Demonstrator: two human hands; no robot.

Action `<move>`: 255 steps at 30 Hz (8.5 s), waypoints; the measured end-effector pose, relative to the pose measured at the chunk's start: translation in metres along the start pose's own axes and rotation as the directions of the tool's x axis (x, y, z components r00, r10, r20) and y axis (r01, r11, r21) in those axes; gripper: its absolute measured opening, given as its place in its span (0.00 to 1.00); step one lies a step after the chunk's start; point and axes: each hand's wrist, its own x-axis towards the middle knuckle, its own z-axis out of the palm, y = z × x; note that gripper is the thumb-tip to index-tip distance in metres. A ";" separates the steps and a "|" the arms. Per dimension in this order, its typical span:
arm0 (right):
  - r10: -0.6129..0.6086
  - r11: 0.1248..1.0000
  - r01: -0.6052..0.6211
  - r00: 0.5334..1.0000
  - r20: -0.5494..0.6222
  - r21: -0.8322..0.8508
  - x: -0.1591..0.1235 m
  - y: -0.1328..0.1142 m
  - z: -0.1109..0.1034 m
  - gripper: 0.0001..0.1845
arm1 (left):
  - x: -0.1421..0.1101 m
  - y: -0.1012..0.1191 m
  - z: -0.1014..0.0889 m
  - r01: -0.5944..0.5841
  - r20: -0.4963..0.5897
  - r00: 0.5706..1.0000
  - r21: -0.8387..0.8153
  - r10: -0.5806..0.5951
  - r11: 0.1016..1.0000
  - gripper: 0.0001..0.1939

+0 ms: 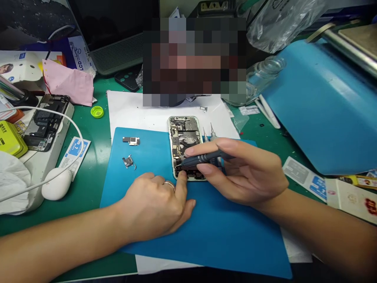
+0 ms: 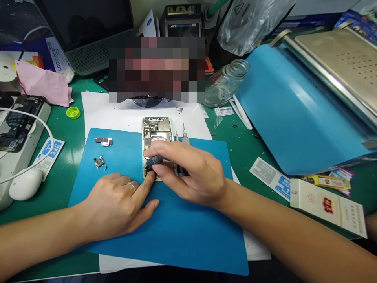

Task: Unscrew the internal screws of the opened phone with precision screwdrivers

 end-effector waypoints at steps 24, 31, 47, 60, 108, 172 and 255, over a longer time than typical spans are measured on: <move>-0.032 0.999 0.034 0.997 -0.070 0.031 0.008 -0.012 -0.016 0.45 | 0.010 -0.019 -0.006 0.277 -0.067 0.931 -0.514 -0.360 0.812 0.06; -0.007 0.995 0.019 0.993 -0.114 0.102 0.007 -0.009 -0.013 0.43 | 0.010 -0.021 -0.005 0.255 -0.073 0.939 -0.503 -0.335 0.826 0.06; 0.024 0.995 -0.002 0.977 -0.212 0.101 0.010 -0.008 -0.006 0.37 | 0.010 -0.021 -0.003 0.246 -0.063 0.948 -0.477 -0.312 0.844 0.06; 0.039 0.991 -0.009 0.973 -0.229 0.133 0.012 -0.006 -0.005 0.35 | 0.009 -0.021 -0.004 0.217 -0.086 0.951 -0.496 -0.296 0.841 0.05; 0.120 0.993 -0.120 0.980 -0.159 0.009 -0.003 0.000 0.005 0.40 | 0.002 -0.005 0.000 -0.020 0.023 0.999 -0.135 0.024 0.991 0.21; -0.109 0.988 0.109 0.994 0.008 -0.113 0.015 -0.007 0.006 0.29 | 0.001 -0.006 -0.002 -0.004 0.027 1.000 -0.085 0.007 0.996 0.19; -0.063 0.988 0.062 0.998 0.000 -0.143 0.019 -0.014 -0.003 0.19 | 0.002 -0.004 -0.005 0.025 0.067 0.998 -0.056 -0.021 0.998 0.22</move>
